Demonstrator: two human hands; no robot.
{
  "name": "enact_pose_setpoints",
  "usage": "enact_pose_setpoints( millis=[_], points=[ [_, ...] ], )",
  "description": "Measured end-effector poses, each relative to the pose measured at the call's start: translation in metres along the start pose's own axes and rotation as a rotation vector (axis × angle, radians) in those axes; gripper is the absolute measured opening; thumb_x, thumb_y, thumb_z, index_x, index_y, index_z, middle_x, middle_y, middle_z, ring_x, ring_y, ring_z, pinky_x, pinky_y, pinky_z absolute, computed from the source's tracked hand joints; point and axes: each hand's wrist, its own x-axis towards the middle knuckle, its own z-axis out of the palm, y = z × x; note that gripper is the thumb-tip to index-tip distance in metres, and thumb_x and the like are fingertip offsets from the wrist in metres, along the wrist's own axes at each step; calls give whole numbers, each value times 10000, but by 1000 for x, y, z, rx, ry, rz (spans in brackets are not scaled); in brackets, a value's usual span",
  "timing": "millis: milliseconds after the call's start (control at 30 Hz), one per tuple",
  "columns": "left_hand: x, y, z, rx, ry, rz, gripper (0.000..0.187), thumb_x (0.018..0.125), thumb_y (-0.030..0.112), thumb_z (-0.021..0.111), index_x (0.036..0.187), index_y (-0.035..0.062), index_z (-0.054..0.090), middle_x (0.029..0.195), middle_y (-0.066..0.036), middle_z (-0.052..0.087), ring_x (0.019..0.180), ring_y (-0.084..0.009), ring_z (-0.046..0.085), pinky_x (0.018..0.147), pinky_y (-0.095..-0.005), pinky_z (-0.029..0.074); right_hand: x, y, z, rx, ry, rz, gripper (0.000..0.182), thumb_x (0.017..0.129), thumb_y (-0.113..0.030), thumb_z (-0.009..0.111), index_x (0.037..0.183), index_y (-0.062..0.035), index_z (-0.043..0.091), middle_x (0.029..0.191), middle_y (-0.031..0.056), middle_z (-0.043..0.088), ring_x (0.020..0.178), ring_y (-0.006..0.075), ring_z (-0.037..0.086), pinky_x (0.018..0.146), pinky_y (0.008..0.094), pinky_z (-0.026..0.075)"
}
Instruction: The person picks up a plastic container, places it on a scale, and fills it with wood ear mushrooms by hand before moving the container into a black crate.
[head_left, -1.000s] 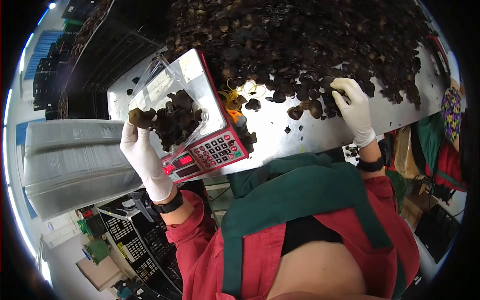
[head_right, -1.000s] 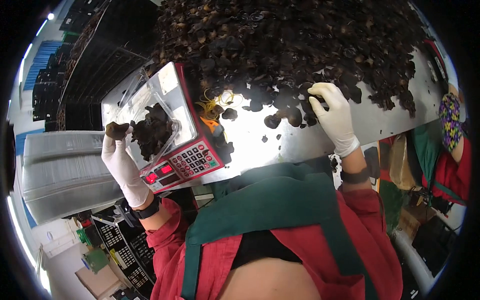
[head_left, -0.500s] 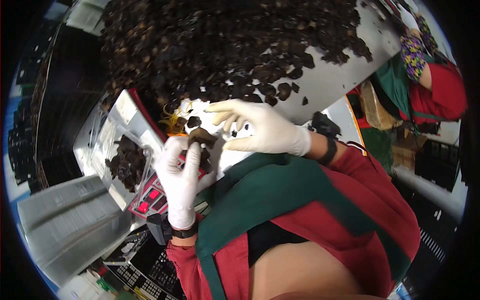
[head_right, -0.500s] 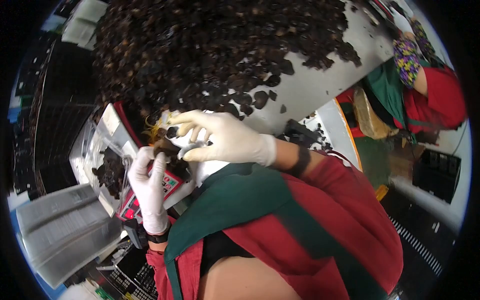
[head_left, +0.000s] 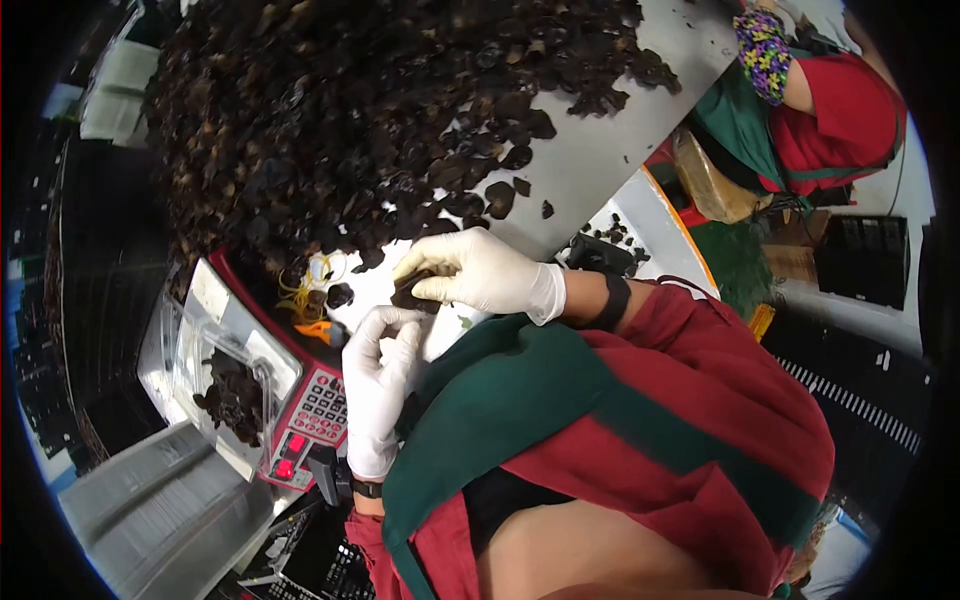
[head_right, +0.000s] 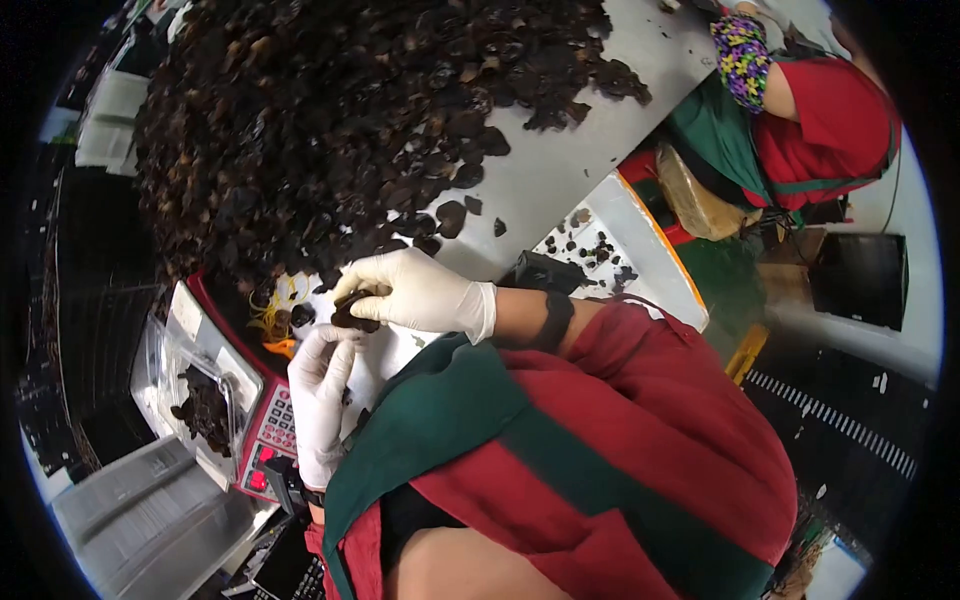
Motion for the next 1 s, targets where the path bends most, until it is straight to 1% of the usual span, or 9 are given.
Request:
enact_pose_setpoints(
  millis=[200,267,400,567,600,700,767,900,1000],
  points=[
    [0,-13,3,333,-66,177,123,933,14,641,1052,-14,642,1007,-88,691,962,-161,655,888,-295,512,-14,0,-72,-485,393,56,182,838,-83,734,1019,-65,733,915,83,708,819,167,676,737,297,545],
    [-1,-20,5,339,-57,169,127,924,-2,642,1050,-16,638,1007,-103,689,952,-185,669,886,-304,520,-5,5,-102,-883,419,-138,163,811,-79,737,973,-79,732,914,74,676,873,226,633,797,331,516],
    [1,-27,12,357,-57,145,113,927,-10,632,1040,-9,633,1002,-106,687,934,-202,682,858,-312,534,23,28,-113,-1013,418,-267,126,830,-131,712,946,-83,706,1083,49,653,1042,277,577,923,366,474],
    [0,-30,12,368,-31,159,120,917,-6,639,1036,10,638,998,-121,685,931,-249,689,850,-323,535,37,8,-116,-772,547,-246,113,884,-71,649,992,-59,682,1016,68,702,824,210,674,741,292,539],
    [-1,-31,11,366,-31,158,120,917,-6,639,1036,10,638,998,-121,685,931,-249,689,850,-323,535,39,12,-123,-705,597,-263,117,881,-52,619,972,-69,690,952,98,688,785,271,675,709,316,535],
    [0,-38,8,383,-22,137,119,917,-2,638,1036,10,637,1011,-122,688,935,-248,690,851,-325,535,29,13,-141,-702,558,-293,146,883,-32,596,983,-71,696,964,94,697,764,260,676,694,298,531],
    [1,-44,9,365,-38,156,122,924,3,633,1047,3,637,1029,-125,691,934,-235,689,851,-322,537,19,3,-136,-663,441,-24,148,873,-61,639,1005,-81,702,902,44,692,810,162,655,737,286,527],
    [7,-37,18,266,-79,121,127,931,8,629,1058,0,641,1046,-126,695,939,-218,689,854,-317,538,17,28,-123,-1241,282,-240,199,792,-232,738,979,-173,707,732,8,599,800,210,621,710,361,533],
    [10,-43,19,239,-90,149,127,940,16,626,1064,-1,645,1050,-122,697,946,-202,686,851,-313,542,22,32,-121,-1313,258,-147,147,803,-238,711,928,-161,711,826,38,691,848,249,669,736,396,549]
  ],
)
